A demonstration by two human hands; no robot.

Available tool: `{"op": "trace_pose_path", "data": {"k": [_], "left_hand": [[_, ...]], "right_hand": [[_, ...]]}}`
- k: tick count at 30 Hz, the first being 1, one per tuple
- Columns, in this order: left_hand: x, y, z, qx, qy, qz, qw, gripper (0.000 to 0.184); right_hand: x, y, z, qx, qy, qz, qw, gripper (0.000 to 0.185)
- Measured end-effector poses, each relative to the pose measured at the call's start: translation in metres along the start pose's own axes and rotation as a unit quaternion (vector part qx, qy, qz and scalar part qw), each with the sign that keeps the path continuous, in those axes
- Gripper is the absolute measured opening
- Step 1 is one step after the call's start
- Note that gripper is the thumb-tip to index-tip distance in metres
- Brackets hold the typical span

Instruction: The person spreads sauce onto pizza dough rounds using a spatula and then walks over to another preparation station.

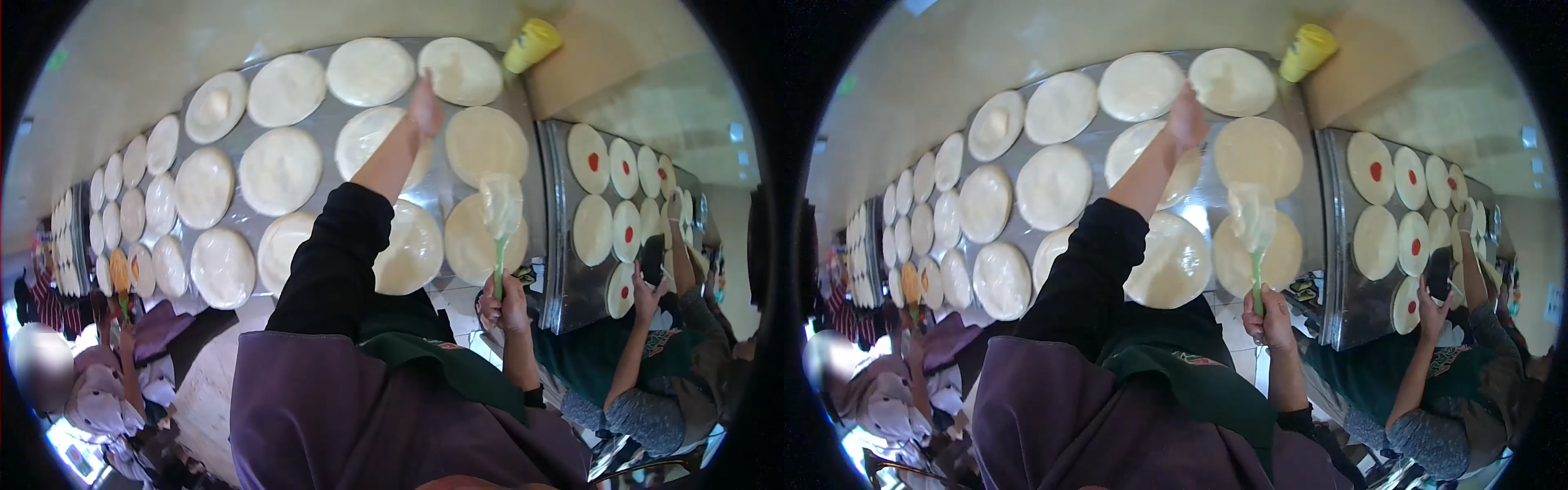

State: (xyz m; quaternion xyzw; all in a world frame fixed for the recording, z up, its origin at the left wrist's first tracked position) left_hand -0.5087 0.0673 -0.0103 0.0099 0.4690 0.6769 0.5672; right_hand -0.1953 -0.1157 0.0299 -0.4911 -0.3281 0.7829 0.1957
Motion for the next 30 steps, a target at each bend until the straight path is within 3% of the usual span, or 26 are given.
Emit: {"op": "trace_pose_path", "data": {"k": [1,3,6,7,10,12,15,17,20,21,22,23,25,26,27,28,29,30], "left_hand": [[-0.017,0.004,-0.014,-0.005,0.01,0.004,1.0,0.081],[-0.047,0.012,-0.043,-0.004,-0.138,0.016,0.99,0.071],[-0.079,0.042,-0.107,0.026,-0.18,0.064,0.981,0.059],[-0.084,0.055,-0.133,0.032,-0.134,0.082,0.987,0.05],[-0.087,0.103,-0.23,0.022,0.008,0.139,0.99,0.048],[-0.075,0.136,-0.308,-0.03,0.119,0.169,0.978,0.048],[-0.057,0.192,-0.411,-0.051,0.28,0.205,0.937,0.05],[-0.064,0.231,-0.441,-0.046,0.377,0.213,0.9,0.053],[0.053,0.264,-0.593,0.082,0.274,0.25,0.925,0.055],[-0.003,0.269,-0.532,0.069,0.366,0.205,0.905,0.058],[0.022,0.275,-0.561,0.065,0.336,0.129,0.931,0.056],[0.048,0.276,-0.587,0.214,0.306,0.162,0.913,0.054],[0.094,0.276,-0.635,0.493,0.27,0.248,0.789,0.05],[0.071,0.29,-0.6,0.451,0.369,0.174,0.793,0.048],[0.093,0.296,-0.615,0.471,0.408,0.173,0.763,0.05],[0.103,0.299,-0.631,0.456,0.317,0.26,0.79,0.055],[0.096,0.299,-0.612,0.29,0.362,0.158,0.872,0.053],[0.09,0.303,-0.606,0.293,0.355,0.152,0.875,0.053]], "right_hand": [[-0.002,0.001,0.016,-0.006,0.007,-0.002,1.0,0.048],[-0.005,0.006,0.043,-0.002,0.011,0.004,1.0,0.049],[-0.001,0.014,0.078,0.016,-0.002,0.005,1.0,0.049],[0.0,0.015,0.092,0.041,-0.015,0.001,0.999,0.048],[0.01,0.026,0.126,0.065,-0.052,-0.006,0.997,0.048],[0.013,0.03,0.151,0.073,-0.02,-0.023,0.997,0.047],[0.015,0.038,0.183,0.075,-0.005,-0.029,0.997,0.045],[0.015,0.041,0.194,0.081,0.012,-0.031,0.996,0.045],[0.008,0.042,0.199,0.076,0.06,-0.042,0.994,0.045],[0.005,0.04,0.199,0.071,0.075,-0.064,0.993,0.045],[-0.003,0.039,0.197,0.065,0.096,-0.084,0.99,0.046],[-0.011,0.037,0.197,0.068,0.109,-0.094,0.987,0.046],[-0.023,0.031,0.195,0.08,0.121,-0.127,0.981,0.047],[-0.029,0.029,0.195,0.081,0.141,-0.128,0.978,0.047],[-0.035,0.027,0.195,0.082,0.135,-0.141,0.977,0.047],[-0.04,0.025,0.194,0.083,0.127,-0.154,0.976,0.048],[-0.042,0.026,0.19,0.089,0.151,-0.16,0.971,0.047],[-0.044,0.026,0.19,0.09,0.161,-0.16,0.97,0.047]]}}
Point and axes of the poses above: each hand's wrist, its own x-axis towards the middle knuckle, its own z-axis out of the palm, y = z × x, the point moved 2 cm from there along x, towards the middle knuckle, and after that the axes turned 10 degrees about y, right-handed, at the moved point
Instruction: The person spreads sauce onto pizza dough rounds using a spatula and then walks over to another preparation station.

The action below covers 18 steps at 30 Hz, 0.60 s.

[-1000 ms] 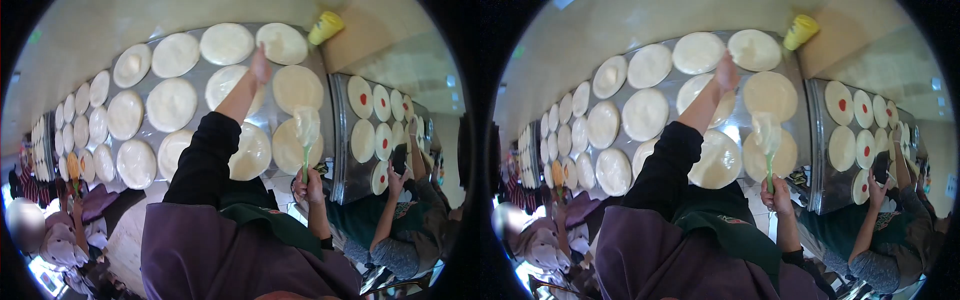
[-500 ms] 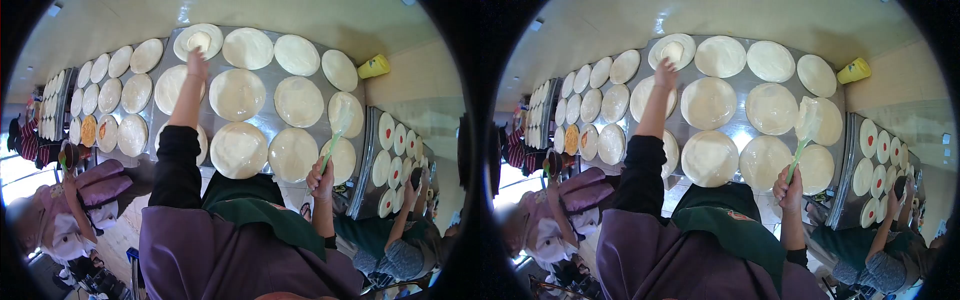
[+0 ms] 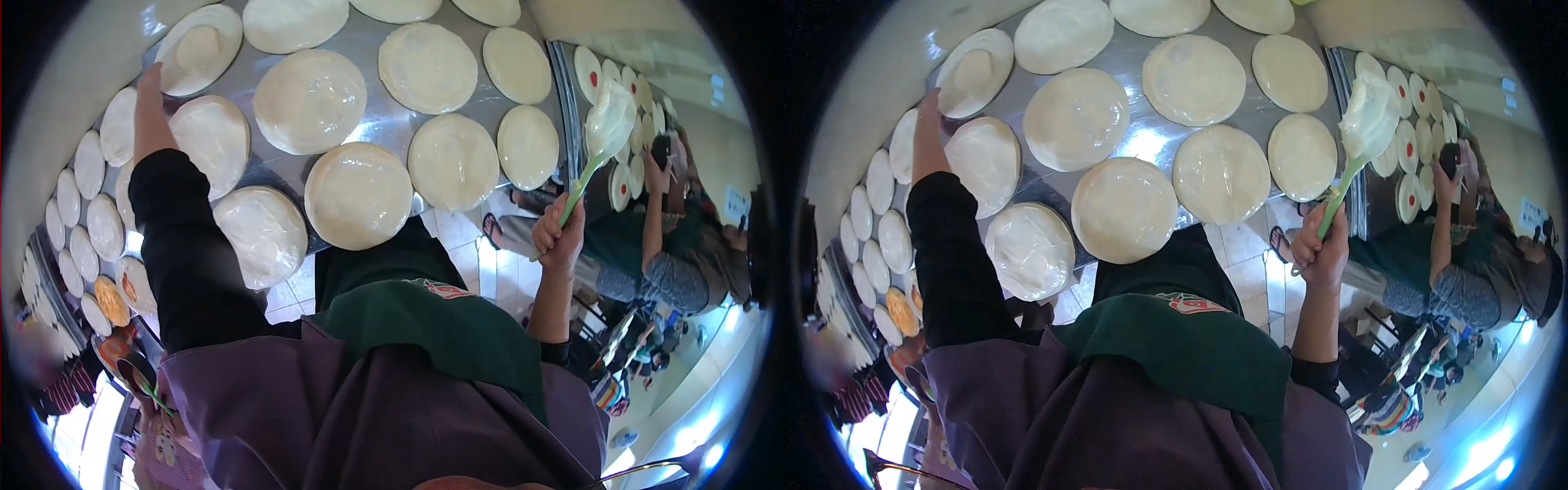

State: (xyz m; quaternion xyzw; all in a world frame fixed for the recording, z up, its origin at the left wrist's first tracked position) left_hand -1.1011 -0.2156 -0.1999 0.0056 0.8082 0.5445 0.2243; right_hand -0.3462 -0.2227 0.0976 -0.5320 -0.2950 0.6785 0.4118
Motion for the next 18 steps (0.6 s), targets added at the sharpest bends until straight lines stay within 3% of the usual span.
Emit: {"op": "trace_pose_path", "data": {"k": [2,3,5,6,8,10,12,14,18], "left_hand": [[-0.007,0.008,-0.012,0.086,0.053,-0.098,0.99,0.045],[-0.009,0.014,-0.015,0.087,0.049,-0.097,0.99,0.045],[-0.014,0.023,-0.016,0.013,0.02,-0.186,0.982,0.038],[-0.02,0.03,-0.016,0.016,0.017,-0.186,0.982,0.038],[-0.034,0.047,-0.013,-0.085,-0.103,-0.094,0.987,0.038],[-0.037,0.061,-0.009,-0.136,-0.13,-0.067,0.98,0.039],[-0.068,0.084,-0.004,-0.192,-0.203,0.015,0.96,0.051],[-0.07,0.095,-0.01,-0.264,-0.198,0.019,0.944,0.041],[-0.119,0.108,-0.044,-0.305,-0.188,0.004,0.934,0.042]], "right_hand": [[-0.002,-0.003,0.001,-0.01,0.026,-0.015,0.999,0.046],[-0.002,-0.004,0.001,-0.01,0.019,-0.019,1.0,0.045],[-0.001,-0.006,0.005,-0.005,0.013,-0.029,0.999,0.043],[-0.002,-0.007,0.006,0.0,0.004,-0.036,0.999,0.041],[-0.004,-0.007,0.011,0.003,0.024,-0.034,0.999,0.041],[0.0,-0.005,0.015,0.026,0.056,-0.016,0.998,0.041],[0.003,-0.002,0.015,0.013,-0.005,-0.025,1.0,0.041],[0.007,0.002,0.013,0.005,-0.051,-0.032,0.998,0.041],[0.003,0.007,0.013,-0.003,-0.076,-0.017,0.997,0.044]]}}
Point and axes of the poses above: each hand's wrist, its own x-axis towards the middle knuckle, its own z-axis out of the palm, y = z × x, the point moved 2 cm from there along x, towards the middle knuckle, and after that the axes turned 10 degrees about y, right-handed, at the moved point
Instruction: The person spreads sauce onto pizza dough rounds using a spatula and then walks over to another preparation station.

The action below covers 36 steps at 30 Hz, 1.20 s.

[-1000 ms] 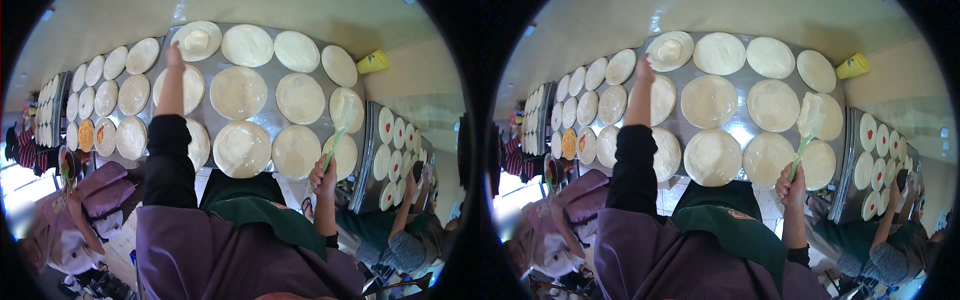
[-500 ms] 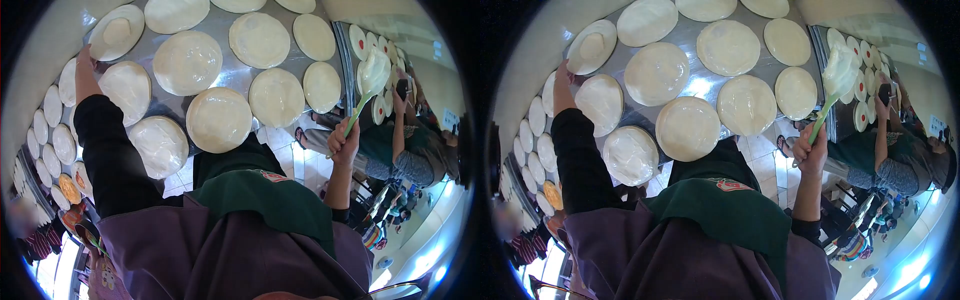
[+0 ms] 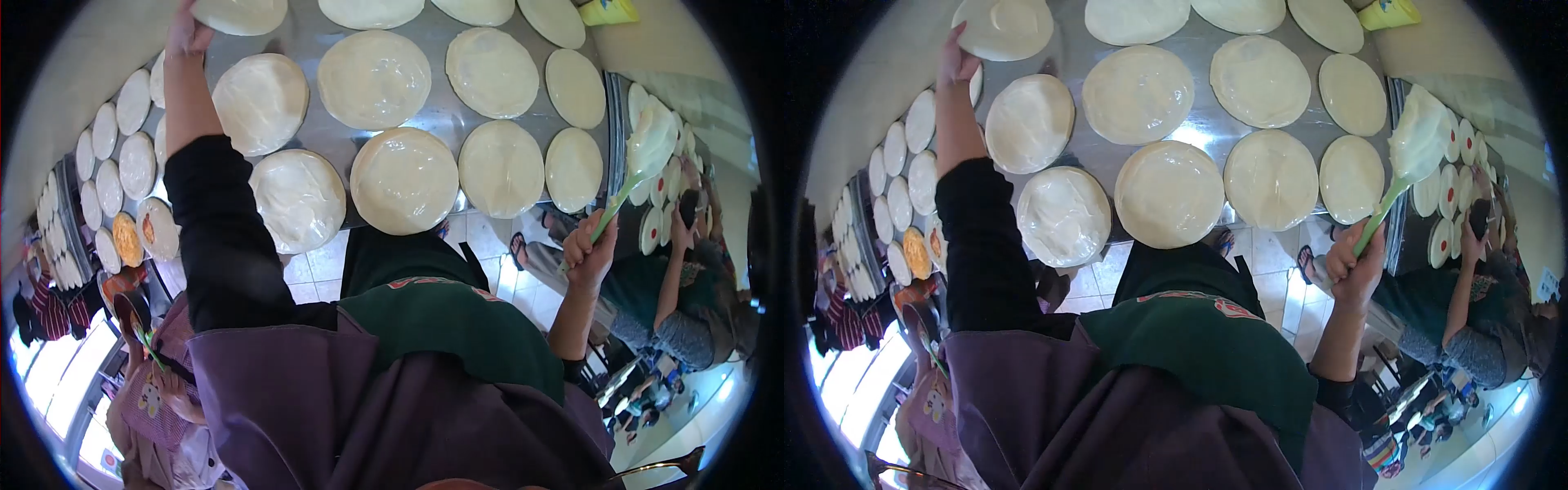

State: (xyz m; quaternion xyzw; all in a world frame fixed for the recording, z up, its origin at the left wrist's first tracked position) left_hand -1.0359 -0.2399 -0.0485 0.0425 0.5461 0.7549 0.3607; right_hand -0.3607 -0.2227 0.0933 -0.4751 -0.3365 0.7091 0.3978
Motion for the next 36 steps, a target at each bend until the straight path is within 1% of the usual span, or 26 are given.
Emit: {"op": "trace_pose_path", "data": {"k": [2,3,4,6,7,8,9,11,12,13,15,16,18,19,20,21,22,24,26,28,29,30,32,34,35,36], "left_hand": [[-0.047,0.013,-0.005,-0.127,-0.011,0.09,0.988,0.045],[-0.082,0.02,0.003,-0.13,0.013,0.131,0.983,0.052],[-0.109,0.022,0.005,-0.129,0.014,0.138,0.982,0.052],[-0.159,0.025,0.004,-0.244,-0.051,0.23,0.941,0.065],[-0.183,0.022,0.009,-0.245,-0.053,0.247,0.936,0.065],[-0.209,0.015,0.02,-0.393,-0.208,0.216,0.869,0.072],[-0.231,0.007,0.028,-0.516,-0.359,0.172,0.759,0.078],[-0.255,-0.023,0.029,-0.511,-0.285,0.204,0.785,0.073],[-0.271,-0.038,0.041,-0.426,-0.152,0.239,0.86,0.071],[-0.29,-0.053,0.058,-0.33,-0.014,0.263,0.906,0.069],[-0.329,-0.083,0.095,-0.321,-0.019,0.207,0.924,0.059],[-0.348,-0.096,0.112,-0.326,-0.029,0.204,0.923,0.059],[-0.385,-0.124,0.147,-0.382,-0.075,0.112,0.914,0.057],[-0.401,-0.137,0.161,-0.408,-0.097,0.064,0.906,0.056],[-0.414,-0.15,0.171,-0.431,-0.119,0.015,0.895,0.054],[-0.421,-0.17,0.174,-0.432,-0.128,0.008,0.893,0.054],[-0.432,-0.186,0.179,-0.444,-0.167,0.001,0.88,0.053],[-0.45,-0.205,0.193,-0.457,-0.213,-0.011,0.863,0.053],[-0.491,-0.192,0.228,-0.419,-0.157,-0.075,0.891,0.051],[-0.505,-0.2,0.24,-0.416,-0.18,-0.109,0.885,0.05],[-0.512,-0.203,0.247,-0.412,-0.197,-0.137,0.879,0.05],[-0.517,-0.205,0.253,-0.411,-0.204,-0.142,0.877,0.05],[-0.526,-0.204,0.264,-0.463,-0.318,-0.188,0.806,0.049],[-0.529,-0.207,0.276,-0.453,-0.319,-0.203,0.808,0.049],[-0.53,-0.209,0.281,-0.443,-0.314,-0.212,0.813,0.05],[-0.531,-0.209,0.285,-0.443,-0.316,-0.215,0.811,0.05]], "right_hand": [[-0.007,0.001,-0.003,-0.046,0.049,0.003,0.998,0.045],[-0.01,0.0,-0.003,-0.058,0.075,0.014,0.995,0.045],[-0.014,0.001,-0.005,-0.055,0.068,0.013,0.996,0.045],[-0.021,0.001,-0.009,-0.104,0.031,-0.012,0.994,0.045],[-0.024,0.002,-0.013,-0.112,0.027,-0.006,0.993,0.044],[-0.028,0.002,-0.015,-0.106,0.012,-0.015,0.994,0.044],[-0.031,0.001,-0.017,-0.142,-0.009,-0.019,0.99,0.044],[-0.04,-0.005,-0.017,-0.198,-0.064,-0.023,0.978,0.044],[-0.045,-0.007,-0.018,-0.196,-0.07,-0.032,0.978,0.044],[-0.051,-0.009,-0.018,-0.225,-0.089,-0.036,0.97,0.043],[-0.063,-0.014,-0.021,-0.251,-0.12,-0.035,0.96,0.037],[-0.067,-0.013,-0.025,-0.25,-0.113,-0.043,0.961,0.037],[-0.068,-0.011,-0.039,-0.323,-0.127,-0.15,0.926,0.036],[-0.068,-0.013,-0.049,-0.324,-0.116,-0.156,0.926,0.036],[-0.068,-0.018,-0.058,-0.377,-0.108,-0.201,0.897,0.034],[-0.07,-0.023,-0.065,-0.43,-0.1,-0.244,0.864,0.032],[-0.074,-0.03,-0.07,-0.431,-0.09,-0.249,0.863,0.032],[-0.083,-0.044,-0.077,-0.534,-0.06,-0.333,0.775,0.03],[-0.084,-0.053,-0.093,-0.545,-0.049,-0.344,0.763,0.029],[-0.083,-0.055,-0.11,-0.588,-0.033,-0.378,0.714,0.029],[-0.085,-0.055,-0.117,-0.588,-0.025,-0.379,0.714,0.029],[-0.088,-0.054,-0.122,-0.588,-0.021,-0.387,0.71,0.028],[-0.091,-0.05,-0.13,-0.59,-0.009,-0.396,0.704,0.027],[-0.096,-0.046,-0.141,-0.568,-0.048,-0.374,0.731,0.025],[-0.102,-0.047,-0.143,-0.571,-0.074,-0.367,0.731,0.023],[-0.106,-0.046,-0.147,-0.572,-0.07,-0.367,0.73,0.023]]}}
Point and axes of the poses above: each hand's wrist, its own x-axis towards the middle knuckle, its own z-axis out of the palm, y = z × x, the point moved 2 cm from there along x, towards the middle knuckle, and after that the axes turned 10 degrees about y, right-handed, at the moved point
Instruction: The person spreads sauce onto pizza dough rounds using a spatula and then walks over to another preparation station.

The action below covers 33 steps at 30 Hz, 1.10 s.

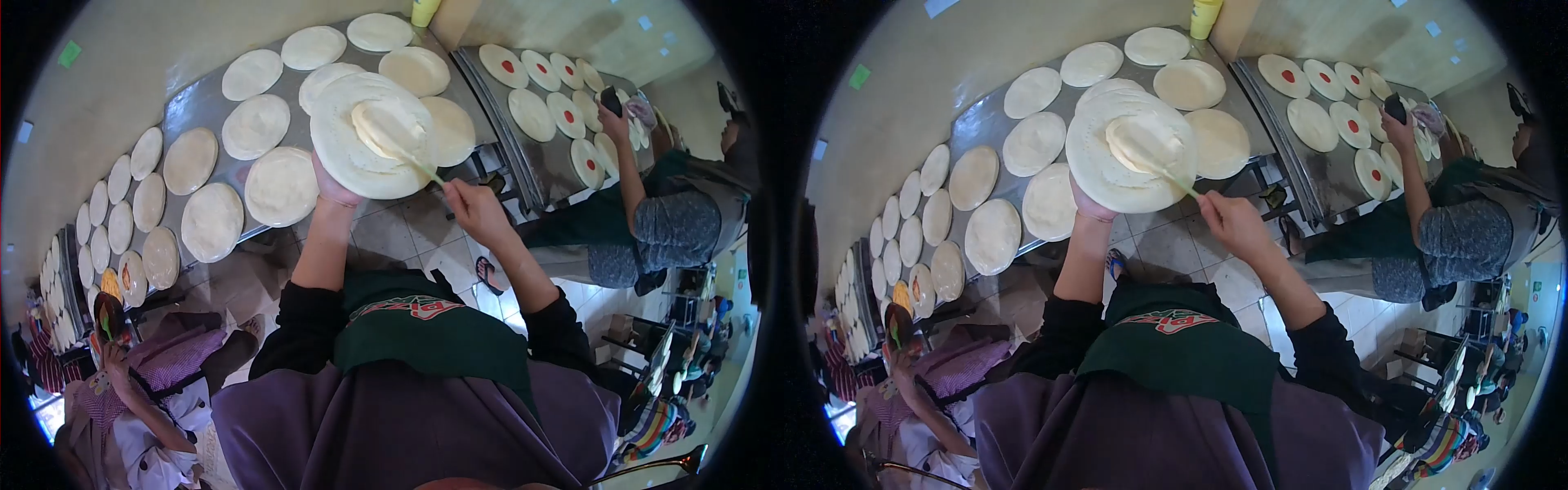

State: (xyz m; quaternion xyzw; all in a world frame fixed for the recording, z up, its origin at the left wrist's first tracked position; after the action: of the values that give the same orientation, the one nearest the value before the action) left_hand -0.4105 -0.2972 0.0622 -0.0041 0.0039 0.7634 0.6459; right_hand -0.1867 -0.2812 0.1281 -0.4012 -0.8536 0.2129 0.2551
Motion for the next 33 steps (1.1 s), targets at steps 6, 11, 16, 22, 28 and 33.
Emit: {"op": "trace_pose_path", "data": {"k": [6,11,16,22,28,33], "left_hand": [[0.011,-0.003,-0.003,0.053,0.036,0.007,0.998,0.051],[0.01,0.001,-0.004,0.028,0.025,-0.017,0.999,0.056],[0.009,0.009,-0.004,-0.009,-0.02,-0.043,0.999,0.056],[0.024,0.015,-0.002,0.045,-0.011,0.014,0.999,0.056],[0.038,0.007,-0.006,0.02,-0.024,0.023,0.999,0.056],[0.043,-0.007,0.01,0.036,-0.002,0.013,0.999,0.055]], "right_hand": [[-0.021,-0.004,-0.005,0.001,-0.055,-0.092,0.994,0.021],[-0.01,0.011,-0.024,0.011,-0.039,-0.048,0.998,0.023],[0.02,0.036,-0.037,-0.058,0.04,0.002,0.998,0.026],[0.007,0.039,-0.017,-0.047,-0.032,-0.06,0.997,0.023],[-0.005,0.027,-0.019,-0.027,-0.121,-0.091,0.988,0.022],[0.017,0.043,-0.033,0.019,0.006,-0.002,1.0,0.021]]}}
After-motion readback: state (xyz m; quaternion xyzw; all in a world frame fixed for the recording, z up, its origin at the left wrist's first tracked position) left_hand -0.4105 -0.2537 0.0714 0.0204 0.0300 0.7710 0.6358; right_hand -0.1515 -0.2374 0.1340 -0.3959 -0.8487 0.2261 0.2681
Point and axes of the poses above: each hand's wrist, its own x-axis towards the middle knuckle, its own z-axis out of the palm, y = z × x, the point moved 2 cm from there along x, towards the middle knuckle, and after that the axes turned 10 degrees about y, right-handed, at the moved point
